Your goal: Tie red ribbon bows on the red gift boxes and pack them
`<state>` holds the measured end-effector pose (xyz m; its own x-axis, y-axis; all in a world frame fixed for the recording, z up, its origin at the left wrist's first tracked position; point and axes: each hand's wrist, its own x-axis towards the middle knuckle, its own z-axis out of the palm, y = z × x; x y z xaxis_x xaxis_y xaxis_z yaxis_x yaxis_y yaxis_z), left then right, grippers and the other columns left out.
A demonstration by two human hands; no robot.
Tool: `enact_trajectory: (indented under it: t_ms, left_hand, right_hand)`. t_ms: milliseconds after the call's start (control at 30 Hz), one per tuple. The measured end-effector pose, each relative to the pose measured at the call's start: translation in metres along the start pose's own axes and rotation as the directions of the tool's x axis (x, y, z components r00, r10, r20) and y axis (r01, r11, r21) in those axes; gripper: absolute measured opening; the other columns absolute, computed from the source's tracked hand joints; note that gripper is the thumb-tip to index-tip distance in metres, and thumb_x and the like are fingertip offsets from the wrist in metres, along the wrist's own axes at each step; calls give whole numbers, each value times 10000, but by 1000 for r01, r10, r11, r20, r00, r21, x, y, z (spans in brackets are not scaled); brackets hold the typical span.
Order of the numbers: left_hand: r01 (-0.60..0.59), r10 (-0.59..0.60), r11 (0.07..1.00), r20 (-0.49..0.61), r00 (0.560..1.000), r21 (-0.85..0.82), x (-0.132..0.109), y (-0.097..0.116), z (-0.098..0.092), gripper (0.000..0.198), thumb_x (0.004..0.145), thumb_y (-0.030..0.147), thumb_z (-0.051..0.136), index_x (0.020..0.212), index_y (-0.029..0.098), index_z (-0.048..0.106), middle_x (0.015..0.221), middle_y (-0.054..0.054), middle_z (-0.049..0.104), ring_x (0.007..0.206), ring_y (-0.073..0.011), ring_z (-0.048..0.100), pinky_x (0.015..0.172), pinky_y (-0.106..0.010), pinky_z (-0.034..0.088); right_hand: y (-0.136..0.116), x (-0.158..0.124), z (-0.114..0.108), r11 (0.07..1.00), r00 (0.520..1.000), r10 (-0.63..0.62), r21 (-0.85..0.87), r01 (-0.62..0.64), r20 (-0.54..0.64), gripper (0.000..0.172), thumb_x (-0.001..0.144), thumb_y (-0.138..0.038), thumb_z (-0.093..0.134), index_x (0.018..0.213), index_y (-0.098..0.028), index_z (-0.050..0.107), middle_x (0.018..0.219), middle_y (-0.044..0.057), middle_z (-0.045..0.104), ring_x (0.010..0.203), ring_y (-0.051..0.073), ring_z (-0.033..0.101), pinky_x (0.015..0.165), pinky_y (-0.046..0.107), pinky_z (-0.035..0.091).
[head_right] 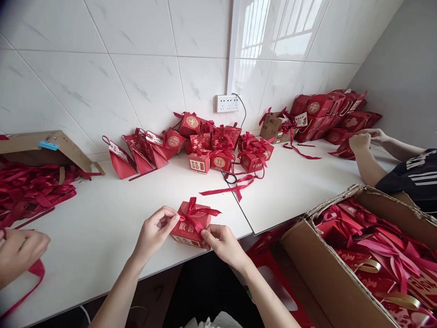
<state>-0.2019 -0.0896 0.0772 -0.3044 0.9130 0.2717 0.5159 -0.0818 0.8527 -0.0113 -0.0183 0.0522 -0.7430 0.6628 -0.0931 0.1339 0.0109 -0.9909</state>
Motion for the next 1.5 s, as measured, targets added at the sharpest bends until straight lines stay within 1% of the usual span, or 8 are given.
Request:
enact_trajectory:
  t_ms: [267, 500, 633, 733, 967, 1167, 1300, 1500]
  left_hand:
    - [211, -195, 969, 128, 973, -131, 2, 8, -8, 297, 831, 460, 518, 725, 183, 524, 577, 27, 512, 471, -76, 442, 423, -183, 325]
    - [445, -384, 874, 282, 879, -195, -2, 12, -13, 385, 794, 555, 499, 740, 174, 511, 405, 44, 493, 260, -55, 326, 294, -169, 158]
    - [399, -350, 880, 218, 911, -257, -5, 12, -12, 367, 809, 544, 482, 741, 183, 469, 634, 9, 578, 345, -72, 464, 294, -166, 213]
    - [270, -250, 952, 140, 958, -146, -11, 10, -15, 289, 806, 481, 526, 804, 194, 489, 757, 2, 568, 418, -57, 457, 361, -182, 326]
    - [-9, -31, 985, 227, 973, 172, -20, 8, -17, 185, 831, 381, 525, 771, 208, 549, 915, -26, 543, 592, -97, 497, 539, -222, 451]
    - [172, -171, 985, 248, 953, 17, -15, 15, -11, 260, 844, 444, 502, 775, 197, 544, 726, 11, 555, 420, -64, 435, 423, -209, 369]
    - [306, -265, 947, 302, 916, -96, -11, 16, -7, 294, 837, 477, 505, 780, 192, 547, 378, 97, 360, 289, -78, 390, 391, -204, 302]
    - [298, -225, 919, 277, 934, -256, -8, 8, -4, 375, 809, 449, 543, 534, 211, 455, 279, 63, 353, 428, -141, 532, 573, -267, 459]
  right_hand:
    - [1, -5, 0, 1000, 1000, -5, 10, 5, -4, 478, 854, -587, 451, 628, -169, 502, 602, -7, 523, 576, 110, 447, 579, 233, 344]
    - [1, -7, 2, 1000, 1000, 2, -28, -2, 2, 491, 853, -605, 428, 616, -178, 475, 607, -8, 523, 571, 114, 436, 582, 240, 347]
    - [2, -6, 2, 1000, 1000, -7, -12, 7, 1, 477, 859, -587, 434, 617, -178, 475, 608, -6, 528, 583, 118, 454, 598, 242, 360]
    - [3, -7, 1, 1000, 1000, -14, 1, 14, 2, 465, 871, -562, 437, 614, -176, 469, 616, -3, 531, 592, 116, 460, 604, 239, 361]
    - [1, -7, 1, 1000, 1000, -10, -9, 10, 9, 471, 862, -581, 439, 629, -174, 483, 602, -11, 523, 576, 113, 450, 598, 239, 359]
    - [1, -8, 1, 1000, 1000, -6, -19, 7, 16, 473, 863, -584, 436, 636, -173, 495, 608, -8, 527, 570, 109, 442, 586, 235, 359]
    - [1, -8, 1, 999, 1000, -11, -32, 11, 9, 481, 862, -589, 433, 633, -172, 505, 611, -4, 534, 572, 111, 451, 585, 237, 366]
    - [1, -7, 0, 1000, 1000, -5, -31, 5, 2, 479, 862, -588, 435, 635, -172, 503, 614, -2, 541, 580, 114, 463, 598, 239, 374]
